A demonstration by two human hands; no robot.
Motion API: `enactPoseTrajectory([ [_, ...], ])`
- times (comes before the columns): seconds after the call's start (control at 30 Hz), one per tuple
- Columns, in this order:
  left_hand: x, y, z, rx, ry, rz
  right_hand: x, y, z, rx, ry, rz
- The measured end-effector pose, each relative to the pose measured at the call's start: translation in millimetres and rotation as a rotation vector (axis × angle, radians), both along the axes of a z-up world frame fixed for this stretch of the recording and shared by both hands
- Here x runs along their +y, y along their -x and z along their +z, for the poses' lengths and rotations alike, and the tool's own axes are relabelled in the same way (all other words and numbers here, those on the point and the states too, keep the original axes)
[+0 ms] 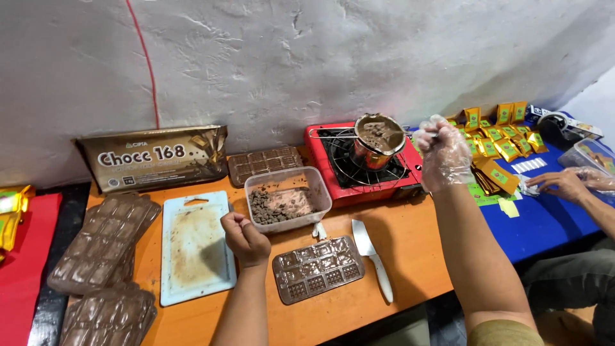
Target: Filling chocolate molds with melted chocolate and bits using a spoon and spatula.
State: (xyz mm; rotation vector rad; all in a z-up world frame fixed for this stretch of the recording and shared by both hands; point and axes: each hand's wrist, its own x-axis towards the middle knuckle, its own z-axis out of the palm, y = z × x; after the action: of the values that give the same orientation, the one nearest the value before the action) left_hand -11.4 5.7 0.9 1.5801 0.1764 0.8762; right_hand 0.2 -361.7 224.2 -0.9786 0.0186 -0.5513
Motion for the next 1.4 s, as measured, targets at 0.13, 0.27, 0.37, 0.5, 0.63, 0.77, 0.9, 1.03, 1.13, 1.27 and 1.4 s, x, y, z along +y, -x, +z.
enactPoseTrajectory([
  [0.13, 0.6, -2.0, 1.5, 0.019, -0.007, -0.010, 0.8, -1.6, 1.9, 0.029, 0.335, -0.350],
  [0.27, 4.0, -2.6, 3.2, 0.027, -0.011, -0.017, 5.6, -11.4, -20.0, -0.137, 0.674, -0.419],
  [0.37, 6.3, 1.5, 16.8, 0.094, -0.010, -0.091, -21.3, -21.5, -39.6, -0.312, 0.710, -0.228],
  [0.5, 5.0, -4.0, 9.8, 0.107, 0.049, -0.106, -15.0, -15.3, -31.9, -0.310, 0.835, -0.396],
  [0.63, 5.9, -10.0, 9.6, 0.138, 0.079, -0.094, -31.5, -23.8, -35.0, -0.162, 0.923, -0.366],
  [0.77, 5.3, -8.1, 11.8, 0.148, -0.037, -0.064, -23.5, -28.3, -28.1, -0.008, 0.652, -0.109],
  [0.9, 5.0, -4.3, 9.3, 0.158, -0.114, -0.066, -23.5, -35.2, -30.9, 0.023, 0.640, -0.056],
  [1.03, 6.9, -4.3, 5.6, 0.170, -0.151, -0.050, -27.5, -26.9, -29.0, -0.035, 0.723, -0.079],
  [1.13, 6.3, -4.5, 4.9, 0.174, -0.161, -0.033, -32.4, -17.2, -23.7, -0.014, 0.852, -0.150],
  [1.27, 4.9, -2.0, 12.6, 0.171, -0.160, -0.028, -18.4, -17.7, -19.8, -0.181, 0.653, 0.060],
  [1.4, 4.9, -1.6, 10.5, 0.185, -0.156, -0.018, -29.6, -27.0, -29.0, -0.257, 0.945, 0.010],
])
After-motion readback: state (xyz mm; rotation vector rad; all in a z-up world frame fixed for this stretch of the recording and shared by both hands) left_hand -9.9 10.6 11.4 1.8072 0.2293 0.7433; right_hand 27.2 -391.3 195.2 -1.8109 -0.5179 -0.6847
